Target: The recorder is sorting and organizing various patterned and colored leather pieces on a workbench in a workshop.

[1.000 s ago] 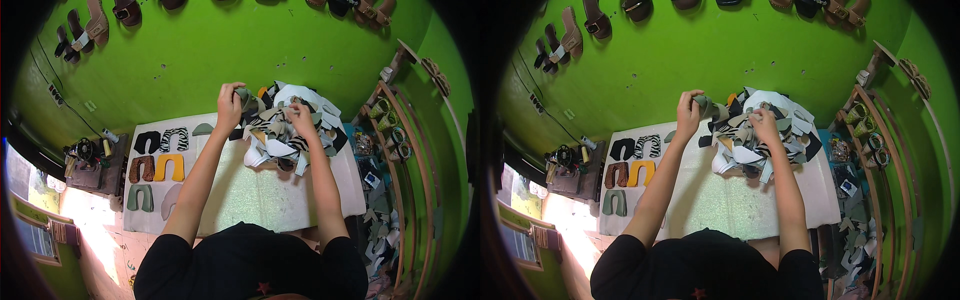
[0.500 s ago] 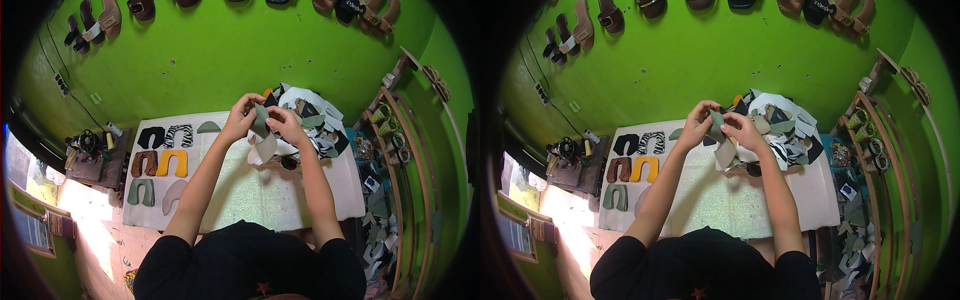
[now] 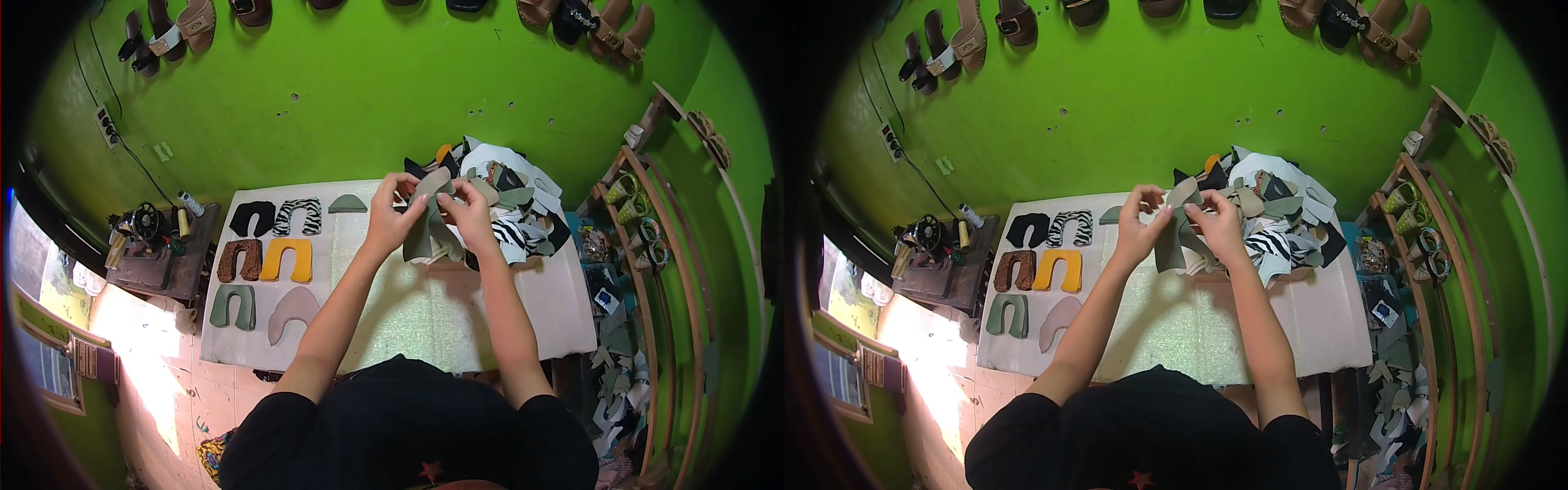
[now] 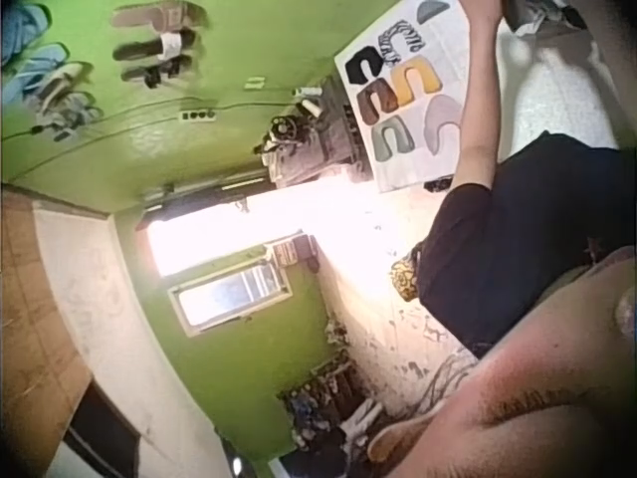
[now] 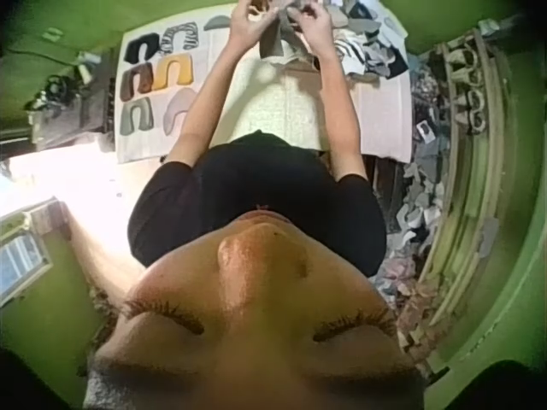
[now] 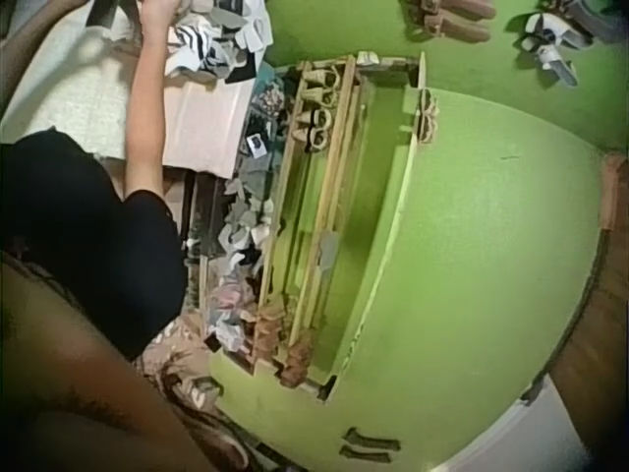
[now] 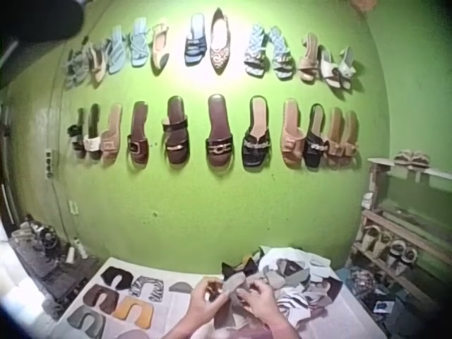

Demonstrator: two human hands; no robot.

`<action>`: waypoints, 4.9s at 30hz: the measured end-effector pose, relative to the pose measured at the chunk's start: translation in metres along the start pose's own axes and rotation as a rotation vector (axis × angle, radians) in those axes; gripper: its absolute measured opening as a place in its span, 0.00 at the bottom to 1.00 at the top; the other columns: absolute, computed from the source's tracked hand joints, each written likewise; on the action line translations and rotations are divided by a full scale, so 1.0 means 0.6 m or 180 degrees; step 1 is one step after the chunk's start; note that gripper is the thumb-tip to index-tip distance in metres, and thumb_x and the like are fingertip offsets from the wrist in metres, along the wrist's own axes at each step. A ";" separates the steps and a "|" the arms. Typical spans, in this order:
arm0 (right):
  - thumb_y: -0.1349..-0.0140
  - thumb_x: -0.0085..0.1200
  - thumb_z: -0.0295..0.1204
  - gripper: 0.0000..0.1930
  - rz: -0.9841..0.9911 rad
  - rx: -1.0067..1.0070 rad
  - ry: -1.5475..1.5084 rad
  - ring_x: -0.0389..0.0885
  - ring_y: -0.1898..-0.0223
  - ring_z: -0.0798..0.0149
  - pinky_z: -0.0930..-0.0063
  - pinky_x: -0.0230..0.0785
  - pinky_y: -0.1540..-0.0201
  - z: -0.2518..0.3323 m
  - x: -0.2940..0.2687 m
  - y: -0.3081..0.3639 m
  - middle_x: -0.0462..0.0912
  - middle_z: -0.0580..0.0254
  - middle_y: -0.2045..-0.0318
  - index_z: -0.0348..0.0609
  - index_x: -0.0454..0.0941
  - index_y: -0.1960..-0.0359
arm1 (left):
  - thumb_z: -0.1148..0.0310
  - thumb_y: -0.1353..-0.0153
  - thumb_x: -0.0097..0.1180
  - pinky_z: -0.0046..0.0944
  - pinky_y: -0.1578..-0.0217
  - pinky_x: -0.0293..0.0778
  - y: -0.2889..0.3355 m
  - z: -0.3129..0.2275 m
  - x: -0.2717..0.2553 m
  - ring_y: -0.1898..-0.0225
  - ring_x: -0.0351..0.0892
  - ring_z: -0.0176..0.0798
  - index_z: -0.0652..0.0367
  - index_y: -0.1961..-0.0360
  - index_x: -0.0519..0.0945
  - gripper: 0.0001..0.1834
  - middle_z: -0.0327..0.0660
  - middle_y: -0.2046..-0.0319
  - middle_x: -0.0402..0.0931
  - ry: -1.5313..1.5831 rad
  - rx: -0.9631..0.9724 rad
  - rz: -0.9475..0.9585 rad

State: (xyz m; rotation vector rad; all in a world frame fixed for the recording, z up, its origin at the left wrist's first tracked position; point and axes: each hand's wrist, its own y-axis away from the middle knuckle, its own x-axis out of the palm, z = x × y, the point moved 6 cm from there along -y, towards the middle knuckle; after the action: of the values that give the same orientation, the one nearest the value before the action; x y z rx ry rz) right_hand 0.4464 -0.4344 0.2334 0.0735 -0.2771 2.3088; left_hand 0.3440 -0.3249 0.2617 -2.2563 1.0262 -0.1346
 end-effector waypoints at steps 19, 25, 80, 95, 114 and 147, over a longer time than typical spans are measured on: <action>0.55 0.60 0.34 0.22 0.0675 -0.1124 0.2135 0.65 0.56 0.57 0.67 0.59 0.51 0.002 0.142 0.089 0.65 0.57 0.61 0.50 0.73 0.55 | 0.72 0.51 0.55 0.27 0.69 0.68 0.095 0.055 -0.105 0.70 0.73 0.26 0.61 0.74 0.69 0.08 0.35 0.76 0.71 0.0474 -0.1285 0.1804; 0.59 0.61 0.32 0.20 0.0946 -0.1499 0.2201 0.67 0.55 0.57 0.68 0.60 0.52 -0.001 0.185 0.102 0.66 0.58 0.59 0.47 0.74 0.60 | 0.73 0.46 0.49 0.26 0.67 0.67 0.119 0.069 -0.139 0.70 0.73 0.27 0.59 0.74 0.65 0.06 0.37 0.75 0.74 0.0949 -0.1766 0.2102; 0.48 0.54 0.31 0.09 0.1360 0.0092 0.1440 0.66 0.74 0.77 0.82 0.60 0.72 -0.056 0.250 0.096 0.72 0.69 0.77 0.40 0.73 0.69 | 0.77 0.44 0.47 0.34 0.59 0.72 0.141 0.079 -0.219 0.65 0.78 0.36 0.62 0.58 0.63 0.12 0.51 0.64 0.76 0.2105 -0.2277 0.2898; 0.46 0.54 0.30 0.09 0.1116 0.0538 0.1100 0.71 0.71 0.76 0.81 0.65 0.69 -0.108 0.238 0.102 0.75 0.67 0.70 0.38 0.71 0.69 | 0.81 0.53 0.55 0.30 0.65 0.74 0.133 0.079 -0.224 0.71 0.78 0.35 0.63 0.63 0.66 0.15 0.48 0.67 0.78 0.1740 -0.2163 0.2776; 0.51 0.60 0.25 0.11 0.1158 -0.0221 -0.0751 0.72 0.68 0.77 0.81 0.66 0.63 -0.048 0.233 0.073 0.76 0.67 0.71 0.36 0.73 0.67 | 0.57 0.57 0.55 0.38 0.56 0.65 0.194 0.052 -0.202 0.60 0.71 0.41 0.63 0.47 0.59 0.36 0.45 0.66 0.69 0.3908 -0.2190 0.2719; 0.48 0.54 0.22 0.06 0.0596 -0.0145 0.0112 0.78 0.76 0.71 0.81 0.70 0.74 -0.002 0.213 0.069 0.77 0.63 0.75 0.34 0.72 0.69 | 0.63 0.54 0.58 0.29 0.61 0.66 0.204 0.095 -0.223 0.61 0.70 0.34 0.56 0.63 0.67 0.19 0.42 0.62 0.69 0.3154 -0.2113 0.2489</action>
State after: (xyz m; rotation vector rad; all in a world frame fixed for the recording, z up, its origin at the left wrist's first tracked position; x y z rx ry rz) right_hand 0.3287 -0.3699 0.2430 -0.0166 -0.3306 2.4852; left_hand 0.1930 -0.2599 0.1660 -2.0795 2.7243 -0.6909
